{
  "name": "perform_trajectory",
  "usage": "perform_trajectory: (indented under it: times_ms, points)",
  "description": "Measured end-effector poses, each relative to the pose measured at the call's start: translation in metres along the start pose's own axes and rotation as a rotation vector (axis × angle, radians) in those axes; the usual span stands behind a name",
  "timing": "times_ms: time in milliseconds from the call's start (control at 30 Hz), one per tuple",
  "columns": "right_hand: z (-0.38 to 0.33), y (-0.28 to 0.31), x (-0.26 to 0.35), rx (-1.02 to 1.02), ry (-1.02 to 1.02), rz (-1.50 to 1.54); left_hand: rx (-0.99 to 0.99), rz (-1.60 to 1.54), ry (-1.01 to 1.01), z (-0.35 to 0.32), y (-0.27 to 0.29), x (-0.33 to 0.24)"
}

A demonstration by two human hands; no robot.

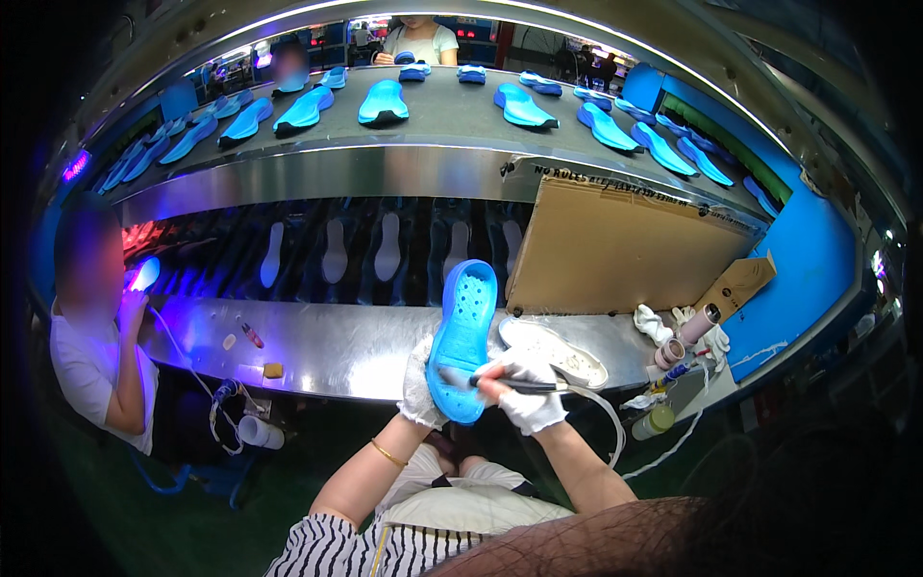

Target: The person applies glue to the interior of blue shoe soles using a brush tool. They pick up a sole from a conveyor belt, apply the glue thoroughly with a brush, and then place the glued sole into a lower rack compartment.

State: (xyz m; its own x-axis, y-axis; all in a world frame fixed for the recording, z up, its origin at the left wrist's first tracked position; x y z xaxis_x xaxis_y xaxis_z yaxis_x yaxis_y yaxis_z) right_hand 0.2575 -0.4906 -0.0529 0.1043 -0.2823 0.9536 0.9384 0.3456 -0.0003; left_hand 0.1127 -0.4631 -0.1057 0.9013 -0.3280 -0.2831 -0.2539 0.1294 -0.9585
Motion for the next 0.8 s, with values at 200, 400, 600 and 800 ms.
perform_trajectory:
  times_ms: [200, 400, 600, 800]
  points:
    - [0.010, -0.008, 0.010, -0.218, 0.480, -0.554, 0.081, -0.032, -0.091, 0.010, 0.028, 0.019]
    - [0.004, 0.003, 0.007, -0.013, 0.108, -0.047, 0.055, -0.069, 0.040, -0.007, 0.008, 0.013]
    - [0.051, 0.041, 0.008, -0.434, 0.658, -0.546, 0.051, 0.027, 0.114, -0.019, -0.026, 0.024]
    - [0.009, 0.004, 0.018, -0.005, 0.703, -0.730, 0.199, -0.196, 0.084, -0.008, 0.032, 0.005]
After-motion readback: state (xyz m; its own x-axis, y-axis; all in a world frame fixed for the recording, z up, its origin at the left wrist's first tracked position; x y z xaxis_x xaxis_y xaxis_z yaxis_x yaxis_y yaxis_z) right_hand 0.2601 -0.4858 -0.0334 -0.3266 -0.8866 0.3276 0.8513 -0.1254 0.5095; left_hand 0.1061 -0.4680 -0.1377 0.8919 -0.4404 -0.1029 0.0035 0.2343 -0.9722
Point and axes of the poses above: each hand's wrist, its own z-axis towards the middle knuckle, its own y-axis out of the back of the hand, x = y × z, the point moved 2 cm from there along z, towards the middle knuckle, and after that the axes turned 5 degrees about -z, right-handed, at the moved point
